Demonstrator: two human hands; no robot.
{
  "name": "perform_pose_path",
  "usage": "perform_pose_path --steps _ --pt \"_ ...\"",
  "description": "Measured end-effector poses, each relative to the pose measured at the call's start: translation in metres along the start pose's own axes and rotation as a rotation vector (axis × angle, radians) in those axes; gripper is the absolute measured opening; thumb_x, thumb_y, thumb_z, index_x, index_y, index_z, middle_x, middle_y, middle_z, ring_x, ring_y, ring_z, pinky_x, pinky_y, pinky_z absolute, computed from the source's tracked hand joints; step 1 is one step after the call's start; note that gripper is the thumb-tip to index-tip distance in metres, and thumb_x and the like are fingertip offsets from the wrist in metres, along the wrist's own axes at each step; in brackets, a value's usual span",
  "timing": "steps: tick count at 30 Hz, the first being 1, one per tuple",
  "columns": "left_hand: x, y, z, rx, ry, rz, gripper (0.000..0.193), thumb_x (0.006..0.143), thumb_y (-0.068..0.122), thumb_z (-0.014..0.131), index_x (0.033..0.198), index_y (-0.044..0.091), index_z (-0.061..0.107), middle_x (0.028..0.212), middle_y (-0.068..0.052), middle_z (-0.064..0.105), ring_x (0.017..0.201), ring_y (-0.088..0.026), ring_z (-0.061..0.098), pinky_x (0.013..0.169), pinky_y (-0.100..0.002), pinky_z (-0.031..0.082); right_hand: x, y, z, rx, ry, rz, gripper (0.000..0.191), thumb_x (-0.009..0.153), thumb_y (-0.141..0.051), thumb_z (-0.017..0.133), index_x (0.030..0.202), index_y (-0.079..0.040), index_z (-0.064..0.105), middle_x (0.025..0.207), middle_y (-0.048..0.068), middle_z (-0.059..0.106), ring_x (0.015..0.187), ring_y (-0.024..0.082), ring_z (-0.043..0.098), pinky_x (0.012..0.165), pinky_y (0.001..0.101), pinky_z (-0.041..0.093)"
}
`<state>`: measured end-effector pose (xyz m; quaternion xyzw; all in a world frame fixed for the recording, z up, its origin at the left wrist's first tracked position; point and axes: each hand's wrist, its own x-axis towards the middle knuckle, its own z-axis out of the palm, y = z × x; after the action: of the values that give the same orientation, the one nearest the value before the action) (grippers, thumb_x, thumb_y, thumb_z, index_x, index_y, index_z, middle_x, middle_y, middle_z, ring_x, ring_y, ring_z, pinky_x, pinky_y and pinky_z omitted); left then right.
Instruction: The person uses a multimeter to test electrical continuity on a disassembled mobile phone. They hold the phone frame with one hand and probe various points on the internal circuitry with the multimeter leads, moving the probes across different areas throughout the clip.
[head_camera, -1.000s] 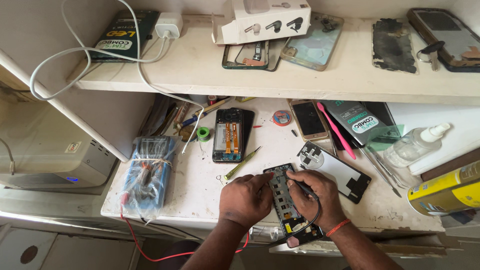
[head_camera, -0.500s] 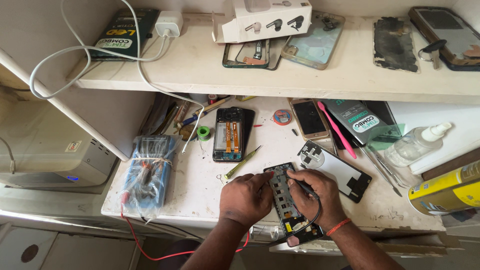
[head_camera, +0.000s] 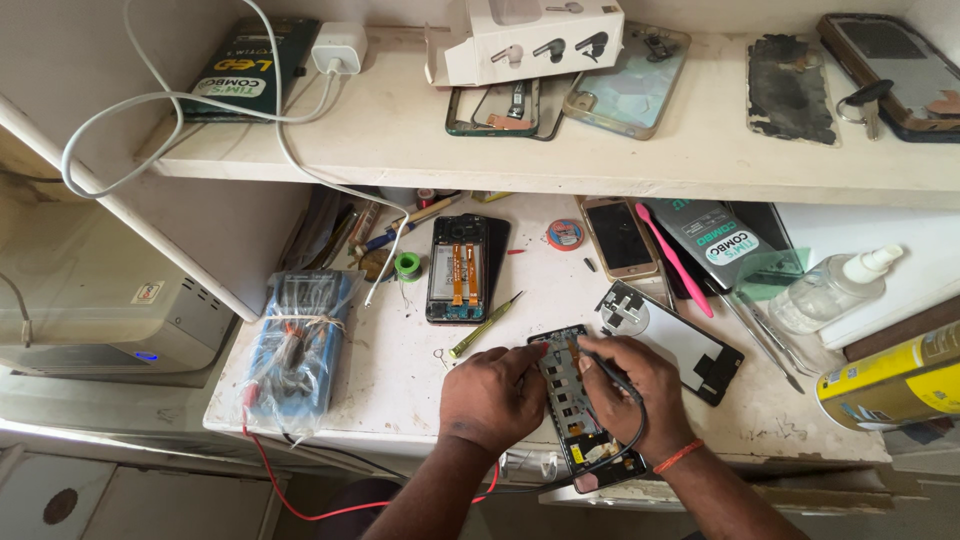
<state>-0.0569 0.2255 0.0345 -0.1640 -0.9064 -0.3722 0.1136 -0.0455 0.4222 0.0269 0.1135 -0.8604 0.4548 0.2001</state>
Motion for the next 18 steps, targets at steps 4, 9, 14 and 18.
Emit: perform_pose_path --steps 4,9,14,18 --pt "-0.004 -0.002 -0.001 -0.066 0.029 0.026 0.022 0.081 0.019 0.064 0.095 0.013 0.079 0.074 -0.01 0.073 0.068 -0.031 0.072 0.065 -0.042 0.058 0.001 -0.006 0.002 -0.101 -0.039 -0.232 0.028 0.092 -0.006 0.067 0.119 -0.002 0.072 0.111 0.017 0.071 0.094 0.025 0.073 0.079 0.034 0.059" --pt "-0.005 -0.014 -0.004 -0.102 0.025 0.105 0.013 0.081 0.02 0.065 0.081 0.009 0.073 0.074 -0.012 0.071 0.072 -0.035 0.07 0.067 -0.043 0.057 0.008 -0.002 0.012 -0.256 -0.144 -0.191 0.027 0.083 -0.006 0.071 0.109 -0.01 0.077 0.107 0.013 0.07 0.091 0.029 0.072 0.078 0.038 0.059" --pt "-0.008 -0.016 -0.001 -0.17 0.243 0.046 0.016 0.084 0.019 0.07 0.094 0.007 0.075 0.092 -0.014 0.069 0.088 -0.034 0.068 0.074 -0.044 0.058 0.011 0.003 0.014 -0.277 -0.113 -0.26 0.023 0.08 -0.006 0.071 0.103 -0.009 0.076 0.106 0.012 0.07 0.095 0.031 0.071 0.082 0.0404 0.058" --pt "-0.01 -0.048 -0.047 0.018 0.613 0.104 0.033 0.079 0.005 0.073 0.113 0.006 0.073 0.112 -0.014 0.067 0.107 -0.028 0.063 0.084 -0.046 0.053 0.014 0.003 0.014 -0.29 -0.133 -0.184 0.018 0.082 -0.009 0.071 0.099 -0.009 0.077 0.102 0.011 0.071 0.092 0.03 0.071 0.081 0.0393 0.058"
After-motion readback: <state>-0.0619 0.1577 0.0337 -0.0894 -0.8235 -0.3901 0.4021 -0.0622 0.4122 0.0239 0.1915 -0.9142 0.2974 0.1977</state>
